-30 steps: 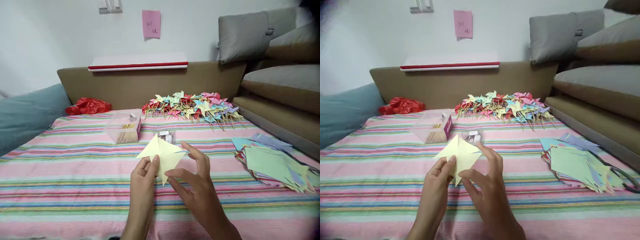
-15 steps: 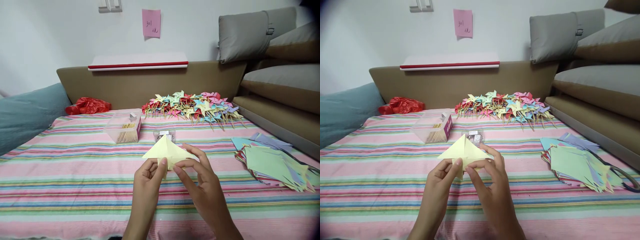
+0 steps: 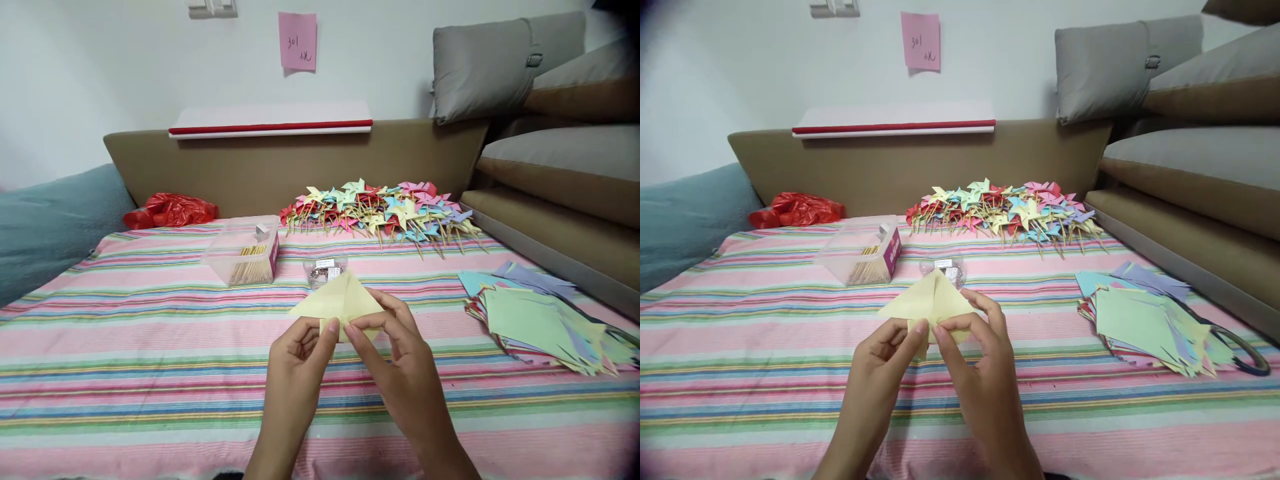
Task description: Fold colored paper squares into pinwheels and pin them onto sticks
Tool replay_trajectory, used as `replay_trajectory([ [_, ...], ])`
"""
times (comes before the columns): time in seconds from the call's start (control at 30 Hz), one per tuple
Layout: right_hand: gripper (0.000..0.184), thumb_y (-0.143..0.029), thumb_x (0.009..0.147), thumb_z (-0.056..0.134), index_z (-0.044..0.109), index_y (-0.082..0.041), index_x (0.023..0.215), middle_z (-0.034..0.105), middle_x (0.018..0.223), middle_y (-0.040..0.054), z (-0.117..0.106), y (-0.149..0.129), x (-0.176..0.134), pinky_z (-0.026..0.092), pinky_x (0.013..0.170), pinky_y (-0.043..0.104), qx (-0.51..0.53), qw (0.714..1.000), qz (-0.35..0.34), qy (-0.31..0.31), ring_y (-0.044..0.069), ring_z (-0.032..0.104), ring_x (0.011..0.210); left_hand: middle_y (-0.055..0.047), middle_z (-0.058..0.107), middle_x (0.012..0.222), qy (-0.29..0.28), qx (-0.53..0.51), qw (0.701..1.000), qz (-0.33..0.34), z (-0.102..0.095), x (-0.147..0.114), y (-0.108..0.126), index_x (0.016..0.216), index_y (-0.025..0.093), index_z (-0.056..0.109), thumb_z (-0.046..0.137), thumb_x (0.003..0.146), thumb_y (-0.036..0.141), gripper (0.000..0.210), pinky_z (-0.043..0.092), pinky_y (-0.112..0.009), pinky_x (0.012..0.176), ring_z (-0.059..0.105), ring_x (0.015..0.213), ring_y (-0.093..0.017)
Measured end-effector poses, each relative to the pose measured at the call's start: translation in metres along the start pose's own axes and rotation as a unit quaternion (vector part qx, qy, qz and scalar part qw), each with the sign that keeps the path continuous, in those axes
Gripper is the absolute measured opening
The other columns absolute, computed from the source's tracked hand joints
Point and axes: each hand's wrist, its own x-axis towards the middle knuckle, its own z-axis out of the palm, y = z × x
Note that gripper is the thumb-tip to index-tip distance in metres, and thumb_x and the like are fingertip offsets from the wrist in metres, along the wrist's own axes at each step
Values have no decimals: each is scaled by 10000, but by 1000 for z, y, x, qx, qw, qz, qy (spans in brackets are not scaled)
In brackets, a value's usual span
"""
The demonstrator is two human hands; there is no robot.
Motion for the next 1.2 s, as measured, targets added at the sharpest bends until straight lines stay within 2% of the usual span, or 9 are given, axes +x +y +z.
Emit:
replay_trajectory([
  [0.2,120,-390,861,724,723,-280,812,556,1328,51,2,1,0,418,1068,480,13,1000,-4,3,285,521,1308,-9,704,773,-2,13,1000,6,0,-1,-2,821,187,712,713,897,393,220,474,-215,707,615,769,-140],
  [0.37,136,-390,850,736,721,-264,802,578,1295,64,3,2,1,435,1064,476,25,1000,-10,13,284,559,1261,-3,673,734,0,28,1000,10,0,-1,-3,785,182,692,710,894,404,248,464,-219,684,609,752,-142],
  [0.57,148,-402,853,737,744,-263,802,574,1311,71,3,-1,0,441,1056,474,24,1000,-7,9,293,541,1286,-3,641,706,2,42,999,9,-1,-1,-2,757,174,677,708,885,428,286,468,-234,668,585,709,-145],
  [0.73,160,-417,848,742,751,-263,805,569,1342,80,1,0,1,408,1097,514,27,1000,3,6,308,524,1309,-34,699,758,6,41,999,-7,0,0,-1,771,176,690,723,868,436,280,492,-261,704,641,786,-190],
  [0.93,184,-418,837,754,733,-240,795,563,1341,91,3,1,0,411,1098,525,44,999,18,0,318,549,1284,-4,642,696,-1,52,999,7,-2,-2,2,775,190,705,710,884,424,258,458,-240,650,596,699,-158],
  [1.03,244,-407,801,788,652,-250,929,561,1376,90,7,-2,-1,458,1048,504,95,995,42,15,309,569,1266,22,554,619,8,59,998,24,-1,-3,3,731,196,683,712,884,413,267,445,-236,630,539,634,-141],
  [1.13,519,-390,749,836,537,-287,1160,578,1393,97,7,-5,1,523,967,450,172,982,72,37,287,595,1233,25,533,604,31,59,997,33,0,-4,4,698,192,667,721,875,408,284,441,-239,621,498,598,-133],
  [1.2,585,-445,755,824,539,-287,1241,606,1377,102,3,-7,3,550,915,419,193,974,115,18,289,612,1206,20,549,613,29,63,997,32,-1,-4,3,714,190,674,711,881,416,283,442,-242,625,499,601,-134],
])
